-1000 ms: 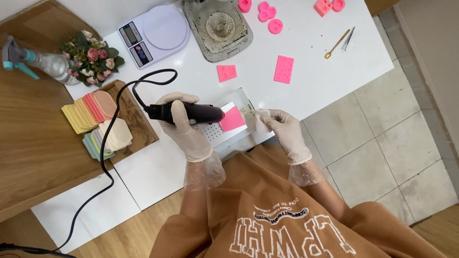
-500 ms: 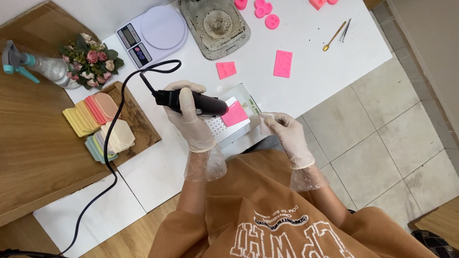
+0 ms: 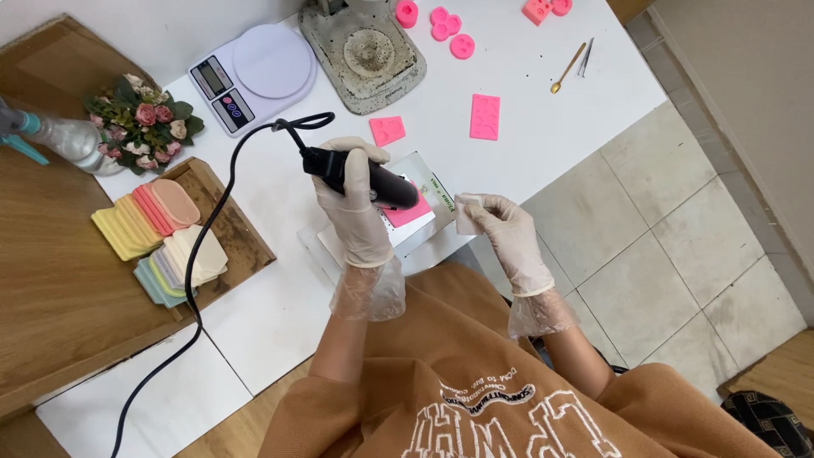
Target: The person wears gloves and uses a heat gun to melt pink wax pieces on a perforated metal heating plate, pressing and repositioning the wax as it softens. They carry the softened wax pieces to a shelf of pink silicone molds, press them into the molds, and return to melt more pieces, also handling a small white card.
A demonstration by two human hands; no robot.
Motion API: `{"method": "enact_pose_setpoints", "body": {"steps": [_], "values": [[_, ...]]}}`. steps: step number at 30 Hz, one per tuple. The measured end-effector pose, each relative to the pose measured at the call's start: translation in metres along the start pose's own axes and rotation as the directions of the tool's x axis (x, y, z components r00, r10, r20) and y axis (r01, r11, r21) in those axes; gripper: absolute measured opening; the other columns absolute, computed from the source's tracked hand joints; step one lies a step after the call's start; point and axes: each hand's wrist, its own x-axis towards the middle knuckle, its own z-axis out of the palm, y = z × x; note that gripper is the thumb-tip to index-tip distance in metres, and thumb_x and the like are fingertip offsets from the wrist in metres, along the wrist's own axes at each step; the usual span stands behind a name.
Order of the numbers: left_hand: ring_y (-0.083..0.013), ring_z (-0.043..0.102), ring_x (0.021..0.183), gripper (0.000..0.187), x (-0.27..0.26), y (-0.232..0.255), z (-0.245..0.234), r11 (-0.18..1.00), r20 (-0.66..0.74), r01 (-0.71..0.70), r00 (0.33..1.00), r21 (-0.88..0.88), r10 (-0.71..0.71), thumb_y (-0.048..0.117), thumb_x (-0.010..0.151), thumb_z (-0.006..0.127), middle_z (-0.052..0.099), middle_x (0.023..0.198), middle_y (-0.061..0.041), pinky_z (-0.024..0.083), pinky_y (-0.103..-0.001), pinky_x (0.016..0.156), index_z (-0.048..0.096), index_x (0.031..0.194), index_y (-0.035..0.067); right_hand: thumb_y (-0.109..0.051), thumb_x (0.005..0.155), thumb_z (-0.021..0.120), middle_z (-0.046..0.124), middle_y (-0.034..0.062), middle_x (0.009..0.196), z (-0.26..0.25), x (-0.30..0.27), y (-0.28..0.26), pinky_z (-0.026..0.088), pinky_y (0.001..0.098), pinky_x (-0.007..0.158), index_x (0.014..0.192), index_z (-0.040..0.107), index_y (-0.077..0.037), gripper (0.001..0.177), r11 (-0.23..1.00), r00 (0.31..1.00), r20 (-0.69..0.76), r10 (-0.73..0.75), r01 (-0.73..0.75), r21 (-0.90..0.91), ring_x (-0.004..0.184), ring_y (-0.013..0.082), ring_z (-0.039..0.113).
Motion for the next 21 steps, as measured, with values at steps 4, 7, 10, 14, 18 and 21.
{"method": "enact_pose_setpoints", "body": {"steps": [4, 7, 10, 14, 18, 21], "values": [[-0.0122, 0.059, 0.085, 0.019, -0.005, -0.001, 0.001, 0.999, -0.021, 0.042, 0.999, -0.018, -0.042, 0.021, 0.098, 0.06, 0.065, 0.091, -0.005, 0.053, -0.029, 0.082, 0.054, 0.107, 0.005, -0.014, 0.097, 0.07, 0.075, 0.0072, 0.103, -0.003, 0.005, 0.011, 0.056, 0.024, 0.084, 0.115, 0.072, 0.003, 0.025, 0.997, 0.997, -0.064, 0.03, -0.034, -0.064, 0.091, 0.0091, 0.067], [-0.012, 0.059, 0.086, 0.019, -0.004, 0.0, -0.001, 0.999, -0.01, 0.041, 0.999, -0.009, -0.041, 0.022, 0.099, 0.06, 0.065, 0.092, -0.004, 0.052, -0.029, 0.081, 0.055, 0.106, 0.004, -0.015, 0.095, 0.069, 0.076, 0.0039, 0.104, -0.005, 0.001, 0.015, 0.056, 0.0221, 0.086, 0.114, 0.071, 0.003, 0.026, 1.0, 0.998, -0.063, -0.018, 0.017, -0.017, 0.092, 0.0068, 0.067], [-0.0113, 0.057, 0.087, 0.019, -0.005, -0.001, -0.003, 1.0, 0.016, -0.003, 1.0, 0.01, 0.003, 0.022, 0.103, 0.06, 0.064, 0.095, -0.003, 0.051, -0.028, 0.081, 0.056, 0.106, 0.004, -0.016, 0.096, 0.07, 0.075, 0.0053, 0.1, -0.006, -0.004, 0.012, 0.056, 0.0231, 0.083, 0.113, 0.072, 0.003, 0.026, 0.997, 0.995, -0.099, 0.033, -0.039, -0.061, 0.088, 0.0078, 0.067], [-0.0107, 0.058, 0.085, 0.019, -0.006, 0.004, 0.001, 0.999, 0.004, 0.029, 1.0, 0.016, -0.029, 0.023, 0.1, 0.06, 0.065, 0.093, -0.002, 0.051, -0.027, 0.077, 0.056, 0.106, 0.006, -0.016, 0.095, 0.07, 0.075, 0.0045, 0.101, -0.008, -0.004, 0.019, 0.056, 0.0229, 0.083, 0.114, 0.072, 0.002, 0.026, 0.999, 0.997, -0.079, 0.012, -0.015, -0.038, 0.089, 0.0072, 0.067], [-0.0087, 0.056, 0.081, 0.018, -0.007, 0.003, 0.007, 0.997, -0.001, 0.069, 0.998, 0.032, -0.069, 0.025, 0.098, 0.061, 0.065, 0.092, -0.001, 0.049, -0.026, 0.072, 0.057, 0.103, 0.008, -0.017, 0.095, 0.071, 0.075, 0.0046, 0.1, -0.008, -0.006, 0.019, 0.056, 0.0232, 0.082, 0.113, 0.072, 0.002, 0.026, 0.998, 0.995, -0.099, 0.016, -0.021, -0.057, 0.088, 0.0074, 0.067], [-0.0084, 0.056, 0.084, 0.017, -0.003, -0.004, 0.01, 0.998, -0.001, 0.048, 0.999, 0.049, -0.048, 0.024, 0.097, 0.062, 0.064, 0.093, 0.0, 0.048, -0.025, 0.074, 0.058, 0.1, 0.007, -0.016, 0.096, 0.071, 0.074, 0.0051, 0.099, -0.009, -0.005, 0.02, 0.055, 0.0231, 0.081, 0.113, 0.073, 0.002, 0.026, 0.997, 0.995, -0.099, 0.016, -0.023, -0.068, 0.088, 0.0075, 0.066]]}}
